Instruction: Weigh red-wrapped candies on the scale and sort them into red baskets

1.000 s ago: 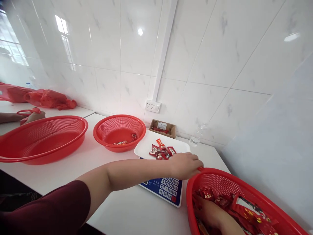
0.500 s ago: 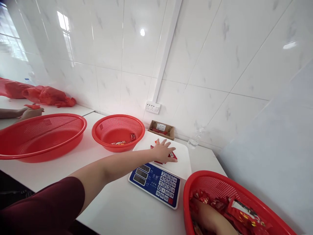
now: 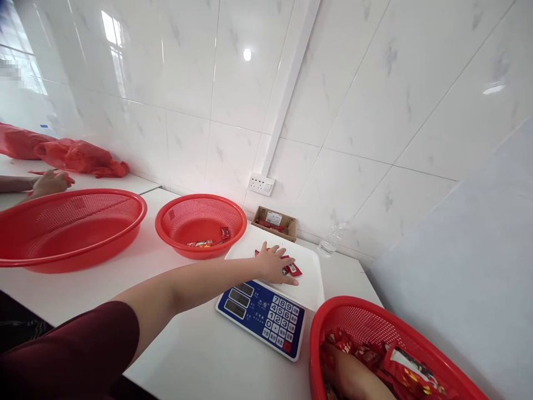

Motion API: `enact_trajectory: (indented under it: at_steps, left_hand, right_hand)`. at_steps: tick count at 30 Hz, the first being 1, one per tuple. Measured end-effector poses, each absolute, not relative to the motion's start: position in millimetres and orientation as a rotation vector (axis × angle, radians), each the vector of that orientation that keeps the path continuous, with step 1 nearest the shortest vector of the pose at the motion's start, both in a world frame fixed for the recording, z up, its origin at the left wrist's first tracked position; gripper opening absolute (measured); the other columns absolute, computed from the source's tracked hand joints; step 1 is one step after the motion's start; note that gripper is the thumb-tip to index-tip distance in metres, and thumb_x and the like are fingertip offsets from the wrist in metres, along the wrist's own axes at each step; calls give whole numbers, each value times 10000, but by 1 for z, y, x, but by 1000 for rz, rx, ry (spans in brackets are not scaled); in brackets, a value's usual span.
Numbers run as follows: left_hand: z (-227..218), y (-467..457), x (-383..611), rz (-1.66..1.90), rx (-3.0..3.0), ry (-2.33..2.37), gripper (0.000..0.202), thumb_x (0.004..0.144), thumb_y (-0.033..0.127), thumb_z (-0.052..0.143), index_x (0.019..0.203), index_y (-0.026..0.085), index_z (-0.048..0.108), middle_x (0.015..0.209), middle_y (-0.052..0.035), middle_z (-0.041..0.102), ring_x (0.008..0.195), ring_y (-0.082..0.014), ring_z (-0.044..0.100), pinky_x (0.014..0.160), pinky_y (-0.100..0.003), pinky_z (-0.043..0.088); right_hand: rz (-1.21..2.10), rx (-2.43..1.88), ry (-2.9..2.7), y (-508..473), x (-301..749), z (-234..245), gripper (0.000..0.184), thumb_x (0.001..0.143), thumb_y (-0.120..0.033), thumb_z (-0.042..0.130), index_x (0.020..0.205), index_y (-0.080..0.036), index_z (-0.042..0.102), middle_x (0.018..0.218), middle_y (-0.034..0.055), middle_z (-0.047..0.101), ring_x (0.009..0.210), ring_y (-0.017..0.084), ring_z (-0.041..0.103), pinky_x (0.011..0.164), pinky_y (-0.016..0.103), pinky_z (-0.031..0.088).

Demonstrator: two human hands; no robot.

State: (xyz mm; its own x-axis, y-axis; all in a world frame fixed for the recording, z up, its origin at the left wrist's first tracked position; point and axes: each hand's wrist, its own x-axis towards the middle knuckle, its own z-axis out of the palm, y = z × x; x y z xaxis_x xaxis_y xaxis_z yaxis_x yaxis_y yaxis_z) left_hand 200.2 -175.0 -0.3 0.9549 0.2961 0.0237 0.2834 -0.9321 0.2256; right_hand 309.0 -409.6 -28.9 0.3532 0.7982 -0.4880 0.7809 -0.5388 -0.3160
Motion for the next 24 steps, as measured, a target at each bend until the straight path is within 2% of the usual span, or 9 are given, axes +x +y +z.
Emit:
enact_trajectory:
  at_steps: [2,7,11,17,21,24]
  left_hand:
    - [-2,-176,199,70,2892,376,856,702,796,264,1358,252,346,1428,-150,309,1319,-372,183,995,-624,87]
    - [-7,-176,197,147,2908,370,809,709,796,232,1301,274,406,1339,-135,429,1221,-338,361,974,-569,221]
    - [-8,-178,194,187,2925,372,717,750,746,251,1248,271,452,1278,-125,479,1162,-319,423,923,-528,310]
    - [-7,-179,187,226,2920,320,603,817,658,252,1214,256,462,1380,-90,380,1238,-287,345,963,-497,300]
    - [-5,-179,184,202,2907,308,544,839,618,266,1183,255,480,1283,-77,491,1212,-271,377,977,-497,285]
    - [-4,-179,183,197,2902,304,526,847,601,270,1169,247,490,1262,-82,508,1209,-270,381,983,-506,275]
  right_hand:
    - [956,-2545,-1490,-409,307,-27,333,715,-283,482,978,-226,677,978,82,700,898,267,648,792,351,487]
    - [971,-2518,-1485,-408,301,-20,337,692,-229,474,950,-204,689,1002,86,693,907,262,641,789,325,483]
    - [978,-2501,-1448,-410,303,-22,333,680,-222,481,934,-215,696,974,76,701,898,264,644,783,317,489]
    - [954,-2513,-1429,-410,306,-27,335,682,-252,504,957,-219,693,946,73,708,887,274,647,781,332,496]
    - [956,-2520,-1437,-410,303,-26,312,705,-271,485,923,-218,701,954,79,705,884,271,648,780,327,495]
    - [981,-2537,-1483,-410,304,-27,344,734,-272,439,963,-206,688,1018,89,687,939,257,633,812,309,478]
